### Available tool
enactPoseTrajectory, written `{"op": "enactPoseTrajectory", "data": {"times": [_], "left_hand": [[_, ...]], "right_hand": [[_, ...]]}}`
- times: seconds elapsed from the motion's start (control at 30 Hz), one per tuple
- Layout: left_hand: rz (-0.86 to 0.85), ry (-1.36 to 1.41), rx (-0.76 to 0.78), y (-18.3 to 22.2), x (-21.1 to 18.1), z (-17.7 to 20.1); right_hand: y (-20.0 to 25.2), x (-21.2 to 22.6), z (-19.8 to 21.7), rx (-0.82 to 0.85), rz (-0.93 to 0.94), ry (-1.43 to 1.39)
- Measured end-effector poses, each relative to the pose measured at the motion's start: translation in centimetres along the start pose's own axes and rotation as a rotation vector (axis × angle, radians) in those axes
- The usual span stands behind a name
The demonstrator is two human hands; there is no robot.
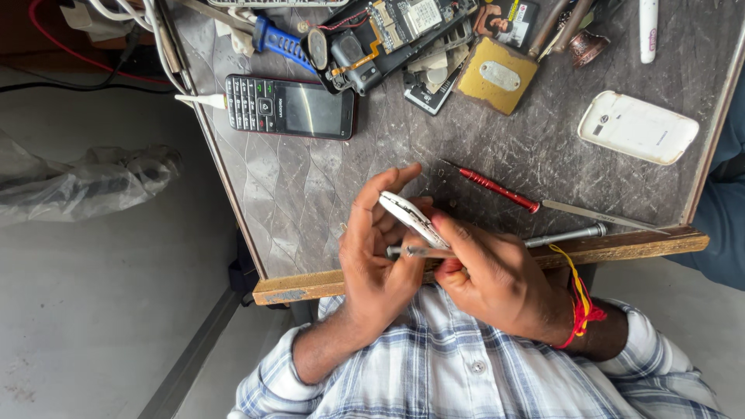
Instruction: The person disassembles a small white mobile phone using a screwdriver, handles internal components like the chassis and screen assembly, and places parts on a cluttered workbench.
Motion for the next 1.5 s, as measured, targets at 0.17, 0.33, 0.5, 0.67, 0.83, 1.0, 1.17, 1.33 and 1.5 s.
{"op": "enactPoseTrajectory", "data": {"times": [0.17, 0.33, 0.5, 0.67, 0.83, 1.0, 1.17, 1.33, 1.5], "left_hand": [[-0.012, 0.008, 0.084, 0.0, -1.1, -0.8], [-0.039, 0.034, 0.164, 0.1, -0.1, -1.9], [-0.087, -0.005, 0.197, 0.0, 0.3, -2.1], [-0.011, 0.064, 0.265, -0.4, 0.6, -2.4], [-0.043, 0.053, 0.309, -0.4, 0.2, -2.4], [-0.062, 0.048, 0.294, -0.4, 0.3, -2.4], [0.082, 0.250, 0.292, -0.6, 0.6, -2.5], [0.217, 0.510, 0.174, -1.2, 1.0, -2.2], [0.200, 0.675, 0.118, -1.6, 0.2, -1.9]], "right_hand": [[-0.1, -1.5, 0.1, -0.001, -0.102, 0.007], [-0.2, -1.7, -0.3, 0.024, -0.155, -0.071], [-0.4, -1.4, -0.1, 0.011, -0.140, -0.047], [-0.6, -1.6, 0.1, 0.018, -0.182, -0.074], [-0.7, -2.3, 0.0, 0.101, -0.298, -0.125], [-0.9, -1.3, 0.4, 0.056, -0.191, -0.114], [-0.5, -2.7, -0.1, 0.091, -0.283, -0.157], [-0.6, -2.8, 0.7, 0.114, -0.325, -0.130], [-0.8, -2.2, 1.0, 0.091, -0.169, -0.239]]}}
Point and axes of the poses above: each hand's wrist, its own y-axis away from the middle knuckle, its own z-axis out of the back of the hand, x = y × z, the point moved 10 cm from there along -y, towards the middle knuckle, and after that the axes turned 10 degrees about -x, right-handed, at the moved point
